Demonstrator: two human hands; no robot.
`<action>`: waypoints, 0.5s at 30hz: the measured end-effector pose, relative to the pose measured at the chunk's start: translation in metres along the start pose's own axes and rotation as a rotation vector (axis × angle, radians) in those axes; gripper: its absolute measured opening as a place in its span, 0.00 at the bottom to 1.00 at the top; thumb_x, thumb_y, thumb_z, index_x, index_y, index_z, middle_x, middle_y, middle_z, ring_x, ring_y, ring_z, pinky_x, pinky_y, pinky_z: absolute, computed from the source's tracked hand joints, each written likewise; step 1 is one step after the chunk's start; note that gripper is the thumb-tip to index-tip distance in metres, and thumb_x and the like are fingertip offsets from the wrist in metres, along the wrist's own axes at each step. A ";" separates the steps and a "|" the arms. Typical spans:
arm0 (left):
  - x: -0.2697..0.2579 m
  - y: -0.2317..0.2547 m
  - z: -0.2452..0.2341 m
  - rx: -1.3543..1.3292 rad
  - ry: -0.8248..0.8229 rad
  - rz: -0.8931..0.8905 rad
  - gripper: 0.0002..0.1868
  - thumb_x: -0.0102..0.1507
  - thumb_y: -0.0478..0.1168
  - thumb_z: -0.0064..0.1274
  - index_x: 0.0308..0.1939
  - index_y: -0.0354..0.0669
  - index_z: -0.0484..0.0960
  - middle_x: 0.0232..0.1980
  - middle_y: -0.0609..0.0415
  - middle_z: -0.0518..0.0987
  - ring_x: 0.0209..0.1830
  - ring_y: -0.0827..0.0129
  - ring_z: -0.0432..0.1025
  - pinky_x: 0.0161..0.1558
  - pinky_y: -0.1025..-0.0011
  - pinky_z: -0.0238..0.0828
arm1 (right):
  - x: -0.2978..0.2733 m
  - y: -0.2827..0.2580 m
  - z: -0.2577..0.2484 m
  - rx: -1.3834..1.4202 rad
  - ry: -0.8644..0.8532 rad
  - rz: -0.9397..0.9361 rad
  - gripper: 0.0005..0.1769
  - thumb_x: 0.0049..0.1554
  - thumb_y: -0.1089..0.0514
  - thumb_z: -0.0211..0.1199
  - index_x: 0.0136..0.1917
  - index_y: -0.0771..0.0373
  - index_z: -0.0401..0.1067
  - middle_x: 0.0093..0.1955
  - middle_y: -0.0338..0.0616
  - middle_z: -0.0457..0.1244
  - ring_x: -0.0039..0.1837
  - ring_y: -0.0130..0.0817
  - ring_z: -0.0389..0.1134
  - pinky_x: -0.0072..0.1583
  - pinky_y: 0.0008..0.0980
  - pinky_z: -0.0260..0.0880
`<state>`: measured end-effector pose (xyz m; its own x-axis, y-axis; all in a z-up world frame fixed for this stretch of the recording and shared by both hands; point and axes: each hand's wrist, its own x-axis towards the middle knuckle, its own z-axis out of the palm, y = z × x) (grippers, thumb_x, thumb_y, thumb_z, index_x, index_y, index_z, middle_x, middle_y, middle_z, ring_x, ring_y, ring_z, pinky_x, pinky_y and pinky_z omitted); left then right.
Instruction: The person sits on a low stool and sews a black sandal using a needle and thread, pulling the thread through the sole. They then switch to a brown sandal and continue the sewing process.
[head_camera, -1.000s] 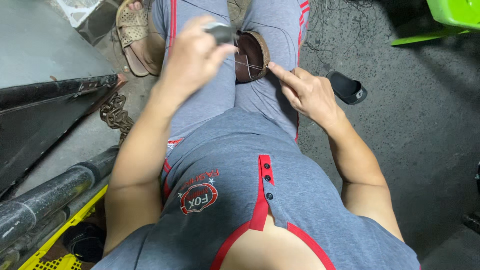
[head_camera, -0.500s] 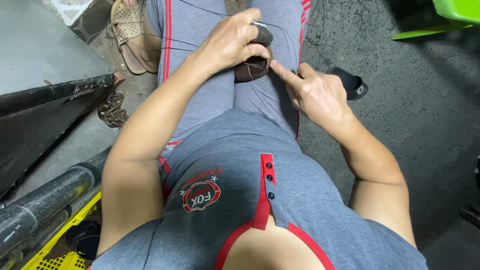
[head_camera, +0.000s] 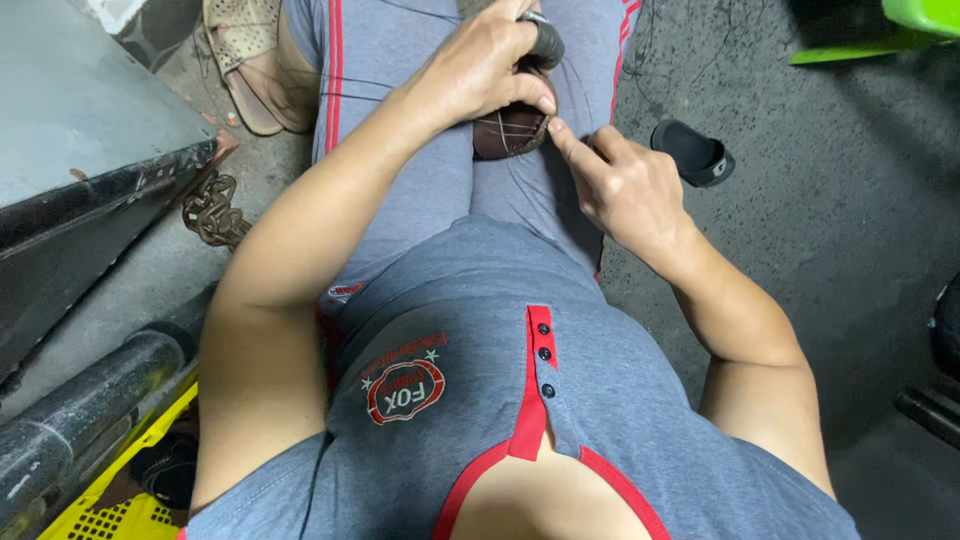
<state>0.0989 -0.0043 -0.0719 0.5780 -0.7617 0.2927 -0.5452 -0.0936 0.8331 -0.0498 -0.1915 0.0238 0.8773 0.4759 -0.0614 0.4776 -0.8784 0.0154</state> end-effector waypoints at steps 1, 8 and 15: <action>-0.001 0.000 0.001 0.000 -0.003 0.004 0.19 0.52 0.46 0.72 0.32 0.36 0.79 0.41 0.45 0.68 0.38 0.55 0.66 0.37 0.62 0.63 | 0.001 -0.003 0.001 -0.001 0.002 0.004 0.30 0.55 0.60 0.60 0.71 0.50 0.66 0.40 0.39 0.58 0.31 0.41 0.63 0.25 0.39 0.58; -0.027 0.046 -0.010 0.036 0.106 -0.039 0.14 0.56 0.40 0.65 0.34 0.34 0.78 0.43 0.46 0.67 0.38 0.53 0.69 0.36 0.57 0.68 | -0.005 -0.017 -0.003 0.119 0.078 0.067 0.21 0.62 0.58 0.60 0.69 0.54 0.67 0.38 0.40 0.59 0.31 0.44 0.63 0.26 0.42 0.57; -0.097 0.049 0.036 0.268 0.026 -0.057 0.10 0.57 0.40 0.59 0.24 0.41 0.77 0.31 0.56 0.71 0.34 0.60 0.71 0.38 0.65 0.68 | -0.021 -0.036 -0.012 0.173 0.233 0.102 0.17 0.55 0.60 0.63 0.58 0.52 0.76 0.36 0.40 0.63 0.31 0.42 0.67 0.31 0.38 0.66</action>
<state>-0.0053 0.0422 -0.0764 0.6263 -0.7337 0.2635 -0.6504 -0.3054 0.6955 -0.0848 -0.1692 0.0362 0.9170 0.3644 0.1622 0.3890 -0.9070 -0.1616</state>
